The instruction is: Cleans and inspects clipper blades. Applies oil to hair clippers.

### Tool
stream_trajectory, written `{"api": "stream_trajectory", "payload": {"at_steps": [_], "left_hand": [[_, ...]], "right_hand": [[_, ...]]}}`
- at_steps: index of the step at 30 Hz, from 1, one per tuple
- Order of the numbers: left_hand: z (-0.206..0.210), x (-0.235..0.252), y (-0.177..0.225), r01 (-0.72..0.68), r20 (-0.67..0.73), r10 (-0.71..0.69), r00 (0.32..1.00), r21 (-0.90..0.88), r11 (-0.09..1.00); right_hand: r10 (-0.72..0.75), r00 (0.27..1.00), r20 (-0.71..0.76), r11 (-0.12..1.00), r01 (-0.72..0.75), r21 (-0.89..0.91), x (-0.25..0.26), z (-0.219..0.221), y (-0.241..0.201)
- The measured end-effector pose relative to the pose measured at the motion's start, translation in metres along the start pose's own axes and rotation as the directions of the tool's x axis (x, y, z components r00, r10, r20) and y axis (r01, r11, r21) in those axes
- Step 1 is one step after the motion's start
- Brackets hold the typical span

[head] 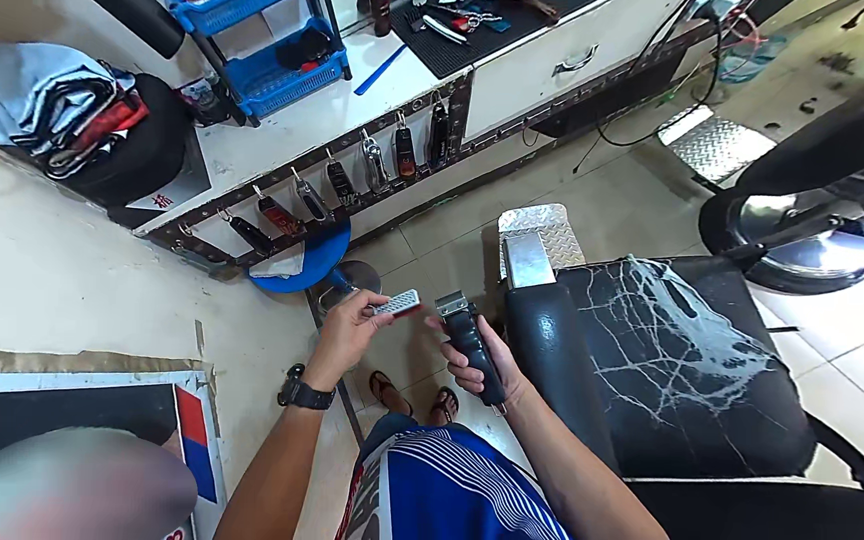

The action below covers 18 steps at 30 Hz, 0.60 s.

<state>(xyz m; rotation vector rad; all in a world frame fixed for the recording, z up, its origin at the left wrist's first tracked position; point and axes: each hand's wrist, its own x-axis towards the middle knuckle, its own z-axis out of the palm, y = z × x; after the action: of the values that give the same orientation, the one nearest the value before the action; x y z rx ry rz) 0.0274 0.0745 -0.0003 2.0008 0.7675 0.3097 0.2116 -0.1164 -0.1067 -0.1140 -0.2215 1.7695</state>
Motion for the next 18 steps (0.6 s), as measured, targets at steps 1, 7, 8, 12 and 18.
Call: {"api": "stream_trajectory", "payload": {"at_steps": [1,7,8,12,18], "left_hand": [[0.001,-0.003,0.011,-0.041,0.061,0.048,0.997,-0.101,0.994],[-0.014,0.011,0.022,-0.214,0.093,0.201,0.975,0.176,0.961],[-0.017,0.011,0.028,-0.228,0.112,0.212,0.971,0.15,0.962],[-0.011,0.011,0.046,-0.282,0.291,0.27,0.918,0.002,0.959],[-0.012,0.018,0.07,-0.315,0.302,0.285,0.909,0.053,0.948]], "right_hand": [[0.038,0.999,-0.002,0.999,-0.038,-0.003,-0.003,0.0,0.0],[0.154,0.975,0.157,0.988,-0.151,-0.036,-0.006,0.001,0.001],[0.149,0.974,0.169,0.989,-0.146,-0.03,-0.007,0.001,0.0],[0.172,0.96,0.223,0.985,-0.172,-0.02,-0.007,0.002,0.001],[0.151,0.963,0.224,0.989,-0.145,-0.04,-0.012,0.004,0.001]]}}
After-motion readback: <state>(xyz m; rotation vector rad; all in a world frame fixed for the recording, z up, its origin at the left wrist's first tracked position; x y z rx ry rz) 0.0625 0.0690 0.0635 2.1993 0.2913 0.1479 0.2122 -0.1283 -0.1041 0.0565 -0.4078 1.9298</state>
